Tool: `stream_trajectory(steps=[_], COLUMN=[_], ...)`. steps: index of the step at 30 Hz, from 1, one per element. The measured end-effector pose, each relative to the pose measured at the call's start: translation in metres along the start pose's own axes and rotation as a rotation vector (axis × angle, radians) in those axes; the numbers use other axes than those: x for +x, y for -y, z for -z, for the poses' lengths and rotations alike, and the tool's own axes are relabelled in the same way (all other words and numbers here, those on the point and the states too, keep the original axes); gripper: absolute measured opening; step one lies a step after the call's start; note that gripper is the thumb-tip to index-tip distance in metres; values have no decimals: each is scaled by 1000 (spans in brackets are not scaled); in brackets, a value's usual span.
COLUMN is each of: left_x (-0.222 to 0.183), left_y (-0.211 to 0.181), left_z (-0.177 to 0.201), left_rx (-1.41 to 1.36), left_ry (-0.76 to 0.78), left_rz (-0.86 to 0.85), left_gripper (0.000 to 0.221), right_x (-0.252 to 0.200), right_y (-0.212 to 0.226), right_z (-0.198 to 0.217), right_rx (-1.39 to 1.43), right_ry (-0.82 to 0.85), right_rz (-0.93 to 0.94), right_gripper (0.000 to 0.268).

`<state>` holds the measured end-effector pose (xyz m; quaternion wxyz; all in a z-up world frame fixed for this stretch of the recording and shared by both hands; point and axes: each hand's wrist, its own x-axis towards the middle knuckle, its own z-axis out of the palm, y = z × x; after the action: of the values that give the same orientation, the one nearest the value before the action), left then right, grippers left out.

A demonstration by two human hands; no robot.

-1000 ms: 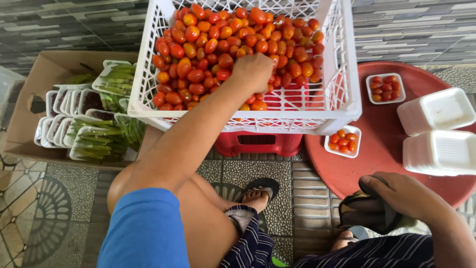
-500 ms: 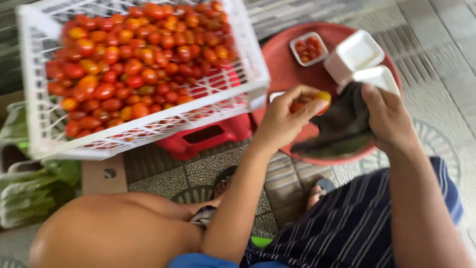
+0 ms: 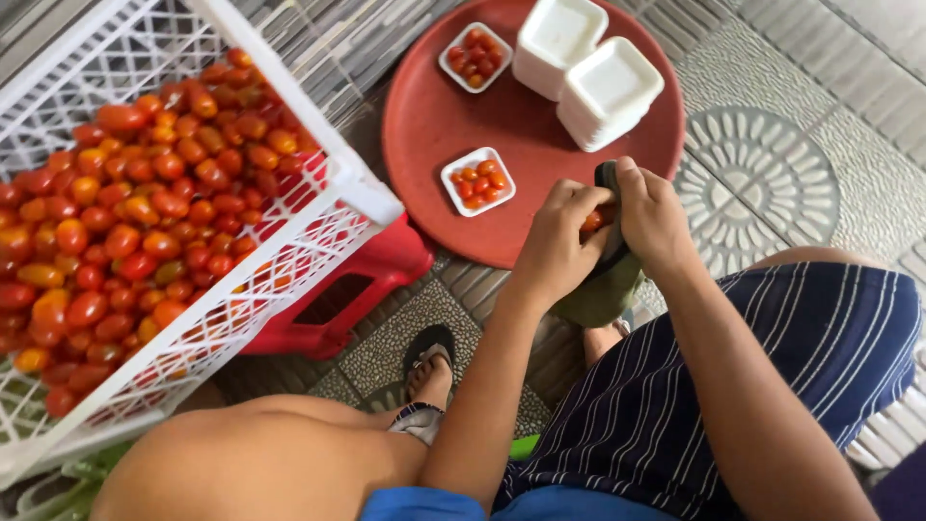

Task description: The person picks cherry tomatoes from a white crate, wipes each one with a dark cloth, and places them into small white plastic containers on a red tray. The person repeats this process, filling one container and then moving to another.

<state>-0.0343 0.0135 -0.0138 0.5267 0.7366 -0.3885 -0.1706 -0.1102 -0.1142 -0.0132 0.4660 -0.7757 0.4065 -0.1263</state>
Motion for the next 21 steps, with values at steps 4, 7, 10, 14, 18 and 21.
stream_trajectory(steps=[4,7,10,14,18,21], left_x=[4,4,3,3,6,7], left_y=[-2,3,1,18,17,18], left_z=[-8,-12,-17,-41,-42,-36], left_rx=[-55,-237,-432,-435,-449,-632], left_ry=[157,164,138,71,16,76], left_rz=[-101,-141,-125,-42,-12,94], left_gripper=[37,34,33,44,41,36], right_x=[-1,-13,-14,-2,-10,-2], right_y=[-15,-1,0,-26,-9,-24], right_z=[21,36,39,29,26,22], right_rx=[246,345,275,283,323,292], right_ry=[5,6,-15,-88,-74,-62], right_rz=[-274,-326,-278,-192,-207,-251], right_gripper=[51,54,55,48,54,55])
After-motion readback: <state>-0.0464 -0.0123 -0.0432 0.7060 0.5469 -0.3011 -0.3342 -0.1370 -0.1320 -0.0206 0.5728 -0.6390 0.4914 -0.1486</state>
